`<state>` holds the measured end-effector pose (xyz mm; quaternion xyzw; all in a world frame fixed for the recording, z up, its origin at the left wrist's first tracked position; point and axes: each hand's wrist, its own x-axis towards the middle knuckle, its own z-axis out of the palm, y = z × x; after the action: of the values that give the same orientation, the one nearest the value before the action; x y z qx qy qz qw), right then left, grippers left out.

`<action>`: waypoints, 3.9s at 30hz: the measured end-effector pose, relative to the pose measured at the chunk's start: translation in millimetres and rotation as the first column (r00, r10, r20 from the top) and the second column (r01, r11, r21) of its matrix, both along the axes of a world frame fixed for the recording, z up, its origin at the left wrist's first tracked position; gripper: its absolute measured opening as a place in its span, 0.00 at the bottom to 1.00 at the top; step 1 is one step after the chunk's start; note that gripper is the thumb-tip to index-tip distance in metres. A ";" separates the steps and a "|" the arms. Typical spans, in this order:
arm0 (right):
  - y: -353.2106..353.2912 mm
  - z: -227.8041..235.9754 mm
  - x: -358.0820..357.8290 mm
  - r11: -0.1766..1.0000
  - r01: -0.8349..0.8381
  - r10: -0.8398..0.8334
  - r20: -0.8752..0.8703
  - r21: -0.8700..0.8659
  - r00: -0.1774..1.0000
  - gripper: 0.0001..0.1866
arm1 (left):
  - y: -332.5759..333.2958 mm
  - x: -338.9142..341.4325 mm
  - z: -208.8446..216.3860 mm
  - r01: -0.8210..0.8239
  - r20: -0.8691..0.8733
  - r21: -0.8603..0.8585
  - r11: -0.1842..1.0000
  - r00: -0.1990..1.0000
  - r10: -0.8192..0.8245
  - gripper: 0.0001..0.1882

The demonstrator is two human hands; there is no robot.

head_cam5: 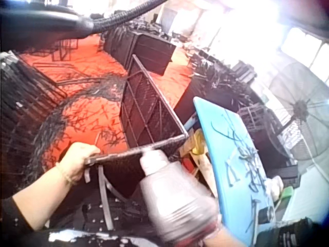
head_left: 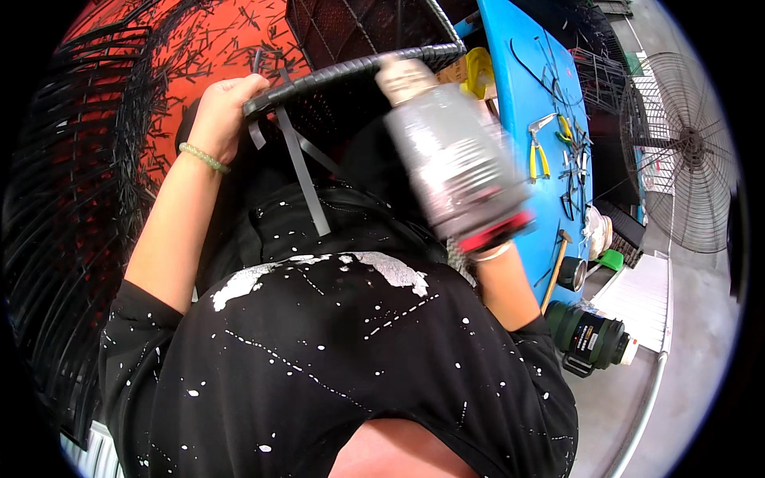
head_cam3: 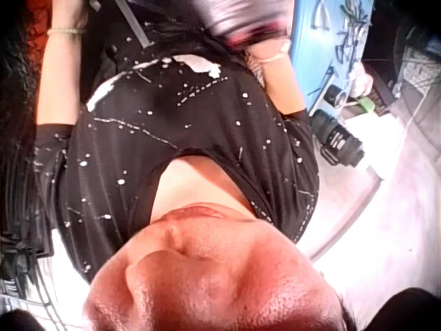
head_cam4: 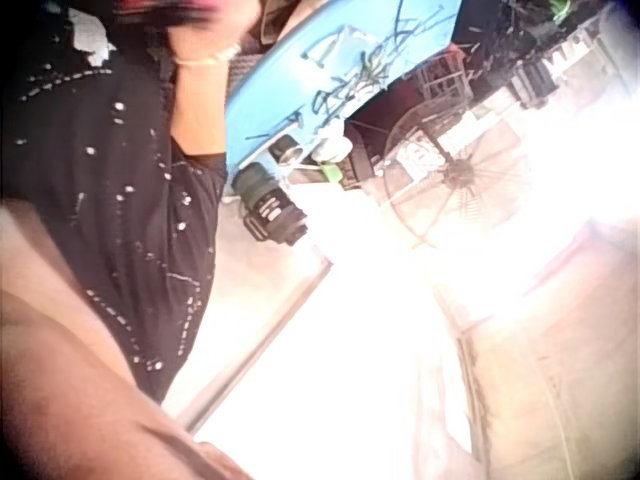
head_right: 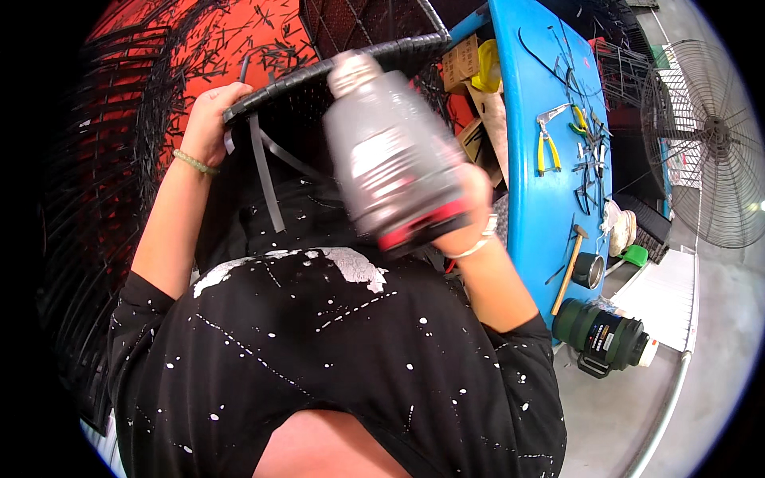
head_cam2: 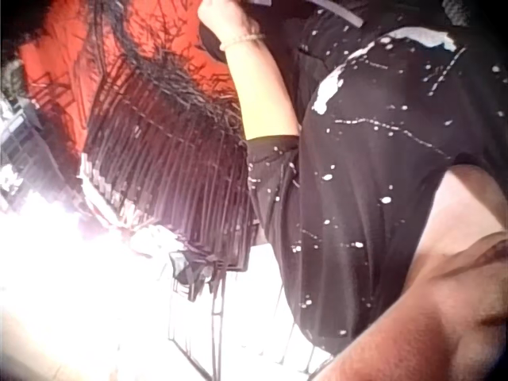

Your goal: The person weaves black plastic strips through the frame of a chair while seated on the floor. They use a staple gun to secure the strips and pliers to trim excess material, repeating the process along the frame.

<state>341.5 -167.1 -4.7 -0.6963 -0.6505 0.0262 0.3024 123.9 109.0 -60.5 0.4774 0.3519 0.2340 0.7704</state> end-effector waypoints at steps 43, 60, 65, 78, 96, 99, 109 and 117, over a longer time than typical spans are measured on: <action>-123.1 -72.6 288.6 0.098 0.924 -0.589 0.727 -0.370 0.353 0.54 | -45.7 -13.0 43.7 0.175 -0.243 0.449 0.876 0.968 -0.069 0.21; 7.9 -29.2 190.5 0.839 0.404 -0.410 -0.065 0.364 0.910 0.27 | -42.0 -13.7 48.8 0.245 -0.276 0.444 0.862 0.953 -0.128 0.22; 97.2 19.1 78.9 0.951 -0.281 0.224 0.336 0.129 0.915 0.42 | -40.5 -17.1 47.8 0.233 -0.250 0.416 0.879 0.959 -0.136 0.21; 154.3 40.9 50.8 0.908 -0.420 0.353 0.518 0.013 0.779 0.33 | -39.8 -17.5 44.4 0.258 -0.257 0.511 0.820 0.956 -0.140 0.18; 144.7 36.4 36.8 0.915 -0.400 0.305 0.569 0.046 0.763 0.28 | -40.5 -16.8 42.5 0.218 -0.191 0.444 0.869 0.971 -0.146 0.21; 135.6 30.9 43.6 0.929 -0.357 0.254 0.532 0.098 0.808 0.26 | -39.1 -14.1 42.4 0.241 -0.206 0.467 0.851 0.965 -0.160 0.22; -35.1 -19.9 200.5 0.722 0.690 -0.619 0.489 0.048 0.614 0.40 | -21.2 -30.3 73.9 0.352 -0.249 0.728 0.588 0.935 -0.251 0.20; -134.0 -62.4 266.6 0.103 0.944 -0.741 0.610 -0.312 0.282 0.58 | -16.7 -17.9 94.2 0.474 -0.412 0.865 0.164 0.859 -0.304 0.13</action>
<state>608.1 -301.1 -67.0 -0.9886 -0.1064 -0.0435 -0.0974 106.0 92.2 33.8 0.9267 0.0613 0.1553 0.3365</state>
